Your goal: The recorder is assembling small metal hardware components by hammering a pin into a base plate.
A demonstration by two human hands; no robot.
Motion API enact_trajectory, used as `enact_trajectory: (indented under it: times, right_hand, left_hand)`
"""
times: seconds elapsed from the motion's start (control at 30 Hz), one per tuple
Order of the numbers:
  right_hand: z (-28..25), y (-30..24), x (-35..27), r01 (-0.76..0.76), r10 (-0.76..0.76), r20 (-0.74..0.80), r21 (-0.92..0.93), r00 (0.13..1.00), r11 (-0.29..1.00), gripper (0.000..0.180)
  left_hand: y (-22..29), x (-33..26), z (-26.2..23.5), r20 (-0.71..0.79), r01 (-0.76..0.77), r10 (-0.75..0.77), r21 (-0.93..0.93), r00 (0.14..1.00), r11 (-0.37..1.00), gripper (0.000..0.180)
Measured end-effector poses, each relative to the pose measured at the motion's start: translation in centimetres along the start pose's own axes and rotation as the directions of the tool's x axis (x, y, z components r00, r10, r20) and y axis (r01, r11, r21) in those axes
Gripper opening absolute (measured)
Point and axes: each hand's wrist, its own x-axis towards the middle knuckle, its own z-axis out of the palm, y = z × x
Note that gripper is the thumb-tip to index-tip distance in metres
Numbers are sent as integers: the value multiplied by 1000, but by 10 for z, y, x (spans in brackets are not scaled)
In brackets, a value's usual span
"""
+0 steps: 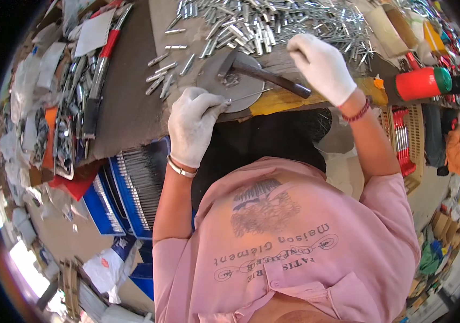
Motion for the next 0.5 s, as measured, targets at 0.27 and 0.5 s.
enact_trajectory:
  times: [0.27,0.5]
  right_hand:
    - [50,-101,8,273,-277,-26,285,960,919,34]
    - [41,-98,9,136,-182,72,419,981,898,47]
  left_hand:
    - [-5,-4,3,-51,-35,35,-9,998,999,13]
    - [-13,-7,6,-44,-25,26,15,999,1000,11]
